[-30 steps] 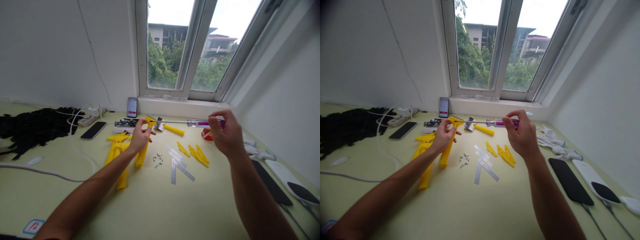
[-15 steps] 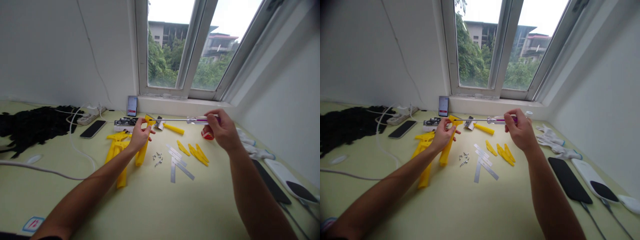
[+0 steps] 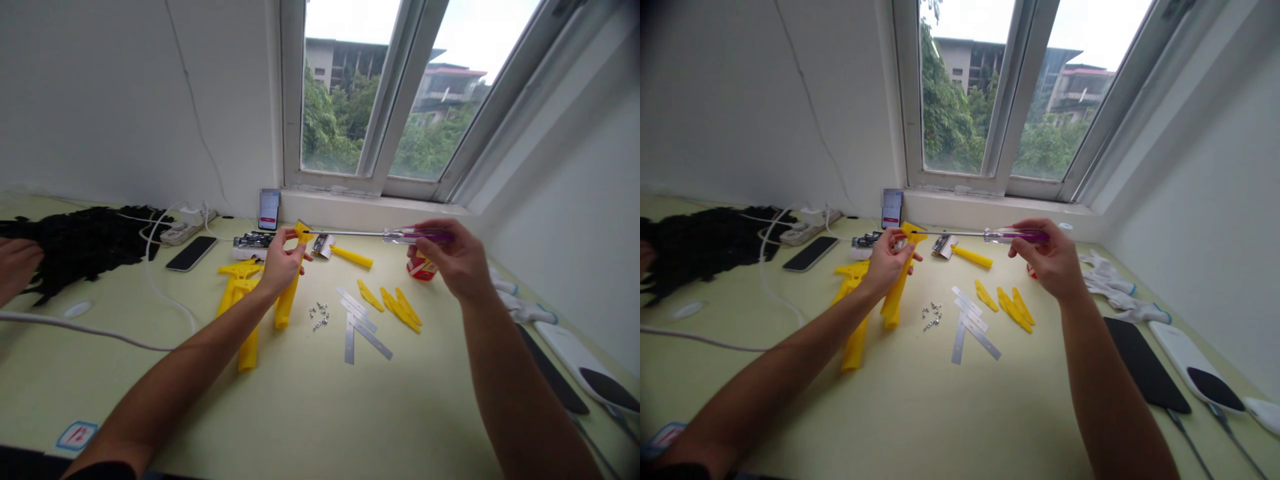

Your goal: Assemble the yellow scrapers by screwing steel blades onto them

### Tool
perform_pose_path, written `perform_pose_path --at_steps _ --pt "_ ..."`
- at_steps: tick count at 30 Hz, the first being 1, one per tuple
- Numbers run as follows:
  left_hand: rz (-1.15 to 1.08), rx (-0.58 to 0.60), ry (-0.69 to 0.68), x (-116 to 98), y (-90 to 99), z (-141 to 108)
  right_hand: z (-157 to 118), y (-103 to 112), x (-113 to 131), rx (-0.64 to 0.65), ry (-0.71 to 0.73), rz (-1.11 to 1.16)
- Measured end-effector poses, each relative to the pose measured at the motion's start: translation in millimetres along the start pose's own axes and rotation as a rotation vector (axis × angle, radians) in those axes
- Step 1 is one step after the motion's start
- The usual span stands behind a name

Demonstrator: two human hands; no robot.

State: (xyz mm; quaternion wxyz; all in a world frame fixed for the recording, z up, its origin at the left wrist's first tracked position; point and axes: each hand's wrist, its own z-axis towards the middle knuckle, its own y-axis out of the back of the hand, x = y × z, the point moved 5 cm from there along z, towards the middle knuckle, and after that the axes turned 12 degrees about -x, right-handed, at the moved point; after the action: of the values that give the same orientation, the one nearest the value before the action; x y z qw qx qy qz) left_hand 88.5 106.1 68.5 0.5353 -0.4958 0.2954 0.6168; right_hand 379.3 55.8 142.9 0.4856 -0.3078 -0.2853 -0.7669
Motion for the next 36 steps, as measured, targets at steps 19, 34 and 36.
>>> perform_pose_path --at_steps 19,34,36 --pt "-0.138 -0.126 0.088 -6.0 17.1 18.0 -9.6 13.4 -160.4 0.403 -0.407 -0.170" --pt "-0.128 -0.225 0.023 -28.5 36.7 36.5 -13.8 -94.1 -99.4 0.570 -0.078 -0.466" --pt "-0.105 -0.255 -0.003 -34.6 46.4 45.0 -20.5 -158.0 -87.2 0.671 -0.128 -0.424"
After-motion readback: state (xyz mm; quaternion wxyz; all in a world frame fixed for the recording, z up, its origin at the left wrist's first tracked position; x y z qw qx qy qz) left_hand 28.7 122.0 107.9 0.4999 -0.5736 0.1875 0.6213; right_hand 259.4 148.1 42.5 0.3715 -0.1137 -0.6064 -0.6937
